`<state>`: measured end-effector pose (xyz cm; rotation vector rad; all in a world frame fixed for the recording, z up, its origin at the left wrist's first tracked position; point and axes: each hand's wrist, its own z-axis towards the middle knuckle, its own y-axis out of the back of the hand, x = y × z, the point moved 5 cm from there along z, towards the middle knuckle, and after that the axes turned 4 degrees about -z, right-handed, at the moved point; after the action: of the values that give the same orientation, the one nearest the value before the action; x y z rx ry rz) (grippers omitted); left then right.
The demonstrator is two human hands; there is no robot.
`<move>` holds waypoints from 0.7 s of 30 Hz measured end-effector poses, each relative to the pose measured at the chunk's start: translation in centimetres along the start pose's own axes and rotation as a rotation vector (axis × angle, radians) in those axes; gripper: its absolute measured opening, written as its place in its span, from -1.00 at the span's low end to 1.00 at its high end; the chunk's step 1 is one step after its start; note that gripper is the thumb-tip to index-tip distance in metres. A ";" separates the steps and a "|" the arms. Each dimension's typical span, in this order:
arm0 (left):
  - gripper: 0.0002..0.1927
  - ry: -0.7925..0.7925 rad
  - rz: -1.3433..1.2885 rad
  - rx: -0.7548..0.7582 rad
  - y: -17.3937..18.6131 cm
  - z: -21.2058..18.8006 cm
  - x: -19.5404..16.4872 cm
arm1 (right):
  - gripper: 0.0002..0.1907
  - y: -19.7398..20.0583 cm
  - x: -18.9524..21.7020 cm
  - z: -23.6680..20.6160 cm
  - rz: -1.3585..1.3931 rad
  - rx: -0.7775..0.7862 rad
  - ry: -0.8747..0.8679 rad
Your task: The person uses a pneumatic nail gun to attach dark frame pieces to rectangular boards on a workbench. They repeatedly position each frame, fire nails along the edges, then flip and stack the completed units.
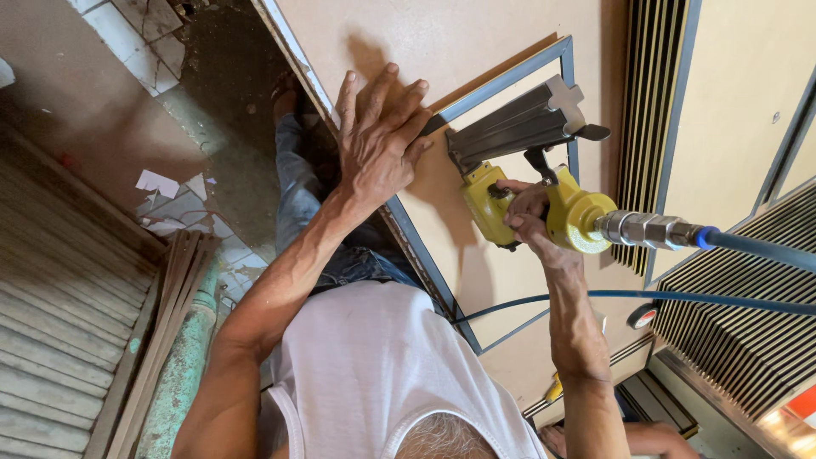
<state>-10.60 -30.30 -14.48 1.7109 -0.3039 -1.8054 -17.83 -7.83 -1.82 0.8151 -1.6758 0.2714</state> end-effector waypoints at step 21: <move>-0.07 -0.376 0.060 0.153 0.7 -2.9 -0.7 | -0.86 6.0 -5.3 -6.4 0.234 -0.082 0.140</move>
<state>-7.61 -29.71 -13.94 1.4313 -0.6582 -2.0989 -16.40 2.18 -3.50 0.5267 -1.6388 0.4094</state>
